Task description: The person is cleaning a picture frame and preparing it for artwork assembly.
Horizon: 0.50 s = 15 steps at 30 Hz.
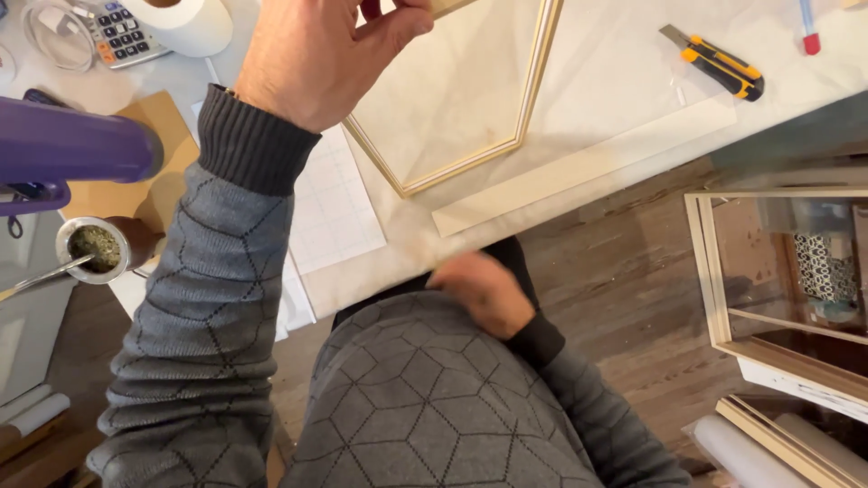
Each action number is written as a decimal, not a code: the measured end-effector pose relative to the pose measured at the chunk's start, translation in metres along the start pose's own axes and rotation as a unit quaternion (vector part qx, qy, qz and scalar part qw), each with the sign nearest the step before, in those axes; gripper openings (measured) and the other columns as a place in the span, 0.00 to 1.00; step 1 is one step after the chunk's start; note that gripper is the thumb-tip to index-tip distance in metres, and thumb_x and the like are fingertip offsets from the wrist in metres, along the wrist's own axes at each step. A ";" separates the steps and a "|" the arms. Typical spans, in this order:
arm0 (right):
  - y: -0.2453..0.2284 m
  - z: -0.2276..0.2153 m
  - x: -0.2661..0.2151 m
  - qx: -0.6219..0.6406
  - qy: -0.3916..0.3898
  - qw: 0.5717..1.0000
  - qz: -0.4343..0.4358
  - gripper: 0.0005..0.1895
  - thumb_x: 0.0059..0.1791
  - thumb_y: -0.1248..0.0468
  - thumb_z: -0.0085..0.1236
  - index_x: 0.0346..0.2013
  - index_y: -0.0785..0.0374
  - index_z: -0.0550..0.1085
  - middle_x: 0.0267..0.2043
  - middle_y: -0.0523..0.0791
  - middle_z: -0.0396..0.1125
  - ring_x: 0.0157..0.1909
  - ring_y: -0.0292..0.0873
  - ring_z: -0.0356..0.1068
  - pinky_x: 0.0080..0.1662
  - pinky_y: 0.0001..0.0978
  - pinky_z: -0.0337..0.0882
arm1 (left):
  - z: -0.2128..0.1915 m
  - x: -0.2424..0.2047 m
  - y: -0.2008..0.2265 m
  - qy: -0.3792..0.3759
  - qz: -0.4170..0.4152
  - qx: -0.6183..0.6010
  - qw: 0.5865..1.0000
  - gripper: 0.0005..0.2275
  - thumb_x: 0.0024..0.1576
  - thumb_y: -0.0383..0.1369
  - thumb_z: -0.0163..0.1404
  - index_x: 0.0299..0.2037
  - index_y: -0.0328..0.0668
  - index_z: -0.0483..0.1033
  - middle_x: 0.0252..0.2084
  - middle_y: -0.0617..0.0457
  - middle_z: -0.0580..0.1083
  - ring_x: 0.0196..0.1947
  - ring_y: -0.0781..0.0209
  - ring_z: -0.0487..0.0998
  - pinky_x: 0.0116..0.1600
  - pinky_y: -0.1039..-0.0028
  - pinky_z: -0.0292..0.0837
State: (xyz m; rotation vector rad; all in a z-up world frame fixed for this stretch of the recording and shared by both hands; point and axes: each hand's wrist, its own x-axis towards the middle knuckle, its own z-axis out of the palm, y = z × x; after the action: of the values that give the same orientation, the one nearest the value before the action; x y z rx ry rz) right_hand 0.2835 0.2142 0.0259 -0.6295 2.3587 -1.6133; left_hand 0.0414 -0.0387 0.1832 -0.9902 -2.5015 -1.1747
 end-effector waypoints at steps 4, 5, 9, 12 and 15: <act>-0.006 -0.012 0.010 0.210 0.315 0.899 0.219 0.07 0.60 0.71 0.47 0.49 0.62 0.73 0.45 0.42 0.67 0.46 0.38 0.65 0.50 0.29 0.69 | -0.002 -0.003 0.004 -0.012 -0.011 -0.039 0.999 0.03 0.67 0.26 0.59 0.43 0.35 0.78 0.35 0.53 0.77 0.33 0.66 0.76 0.36 0.77 0.72; -0.020 -0.021 0.016 0.045 0.463 0.862 0.203 0.06 0.63 0.70 0.46 0.50 0.61 0.72 0.45 0.42 0.67 0.46 0.39 0.65 0.51 0.29 0.68 | -0.003 -0.004 0.006 -0.008 -0.001 -0.034 0.999 0.04 0.67 0.25 0.59 0.42 0.34 0.78 0.35 0.52 0.77 0.33 0.66 0.77 0.37 0.76 0.72; -0.032 -0.009 0.014 -0.028 0.051 0.998 0.022 0.10 0.55 0.70 0.49 0.47 0.60 0.76 0.45 0.44 0.70 0.50 0.41 0.69 0.53 0.33 0.71 | -0.003 0.001 0.013 0.007 0.014 -0.041 0.999 0.03 0.65 0.24 0.59 0.43 0.33 0.78 0.35 0.51 0.77 0.32 0.65 0.77 0.35 0.76 0.72; -0.022 0.002 0.007 -0.017 0.104 0.994 -0.016 0.13 0.57 0.75 0.46 0.50 0.60 0.76 0.49 0.44 0.71 0.54 0.42 0.71 0.56 0.34 0.72 | 0.000 -0.007 0.010 0.000 0.001 -0.061 0.998 0.03 0.66 0.25 0.58 0.44 0.34 0.78 0.37 0.52 0.77 0.33 0.66 0.78 0.36 0.77 0.74; -0.013 0.008 -0.001 0.330 0.160 0.902 0.229 0.11 0.57 0.70 0.45 0.48 0.63 0.76 0.47 0.45 0.72 0.49 0.41 0.72 0.51 0.31 0.72 | 0.000 -0.008 0.012 0.003 0.007 -0.044 0.999 0.03 0.66 0.26 0.59 0.43 0.34 0.79 0.37 0.52 0.78 0.33 0.67 0.78 0.37 0.76 0.74</act>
State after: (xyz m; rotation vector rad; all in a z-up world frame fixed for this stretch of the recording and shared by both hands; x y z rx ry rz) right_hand 0.2904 0.2041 0.0349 0.3241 1.7324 -2.1896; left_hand 0.0551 -0.0370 0.1875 -1.0220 -2.4530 -1.2908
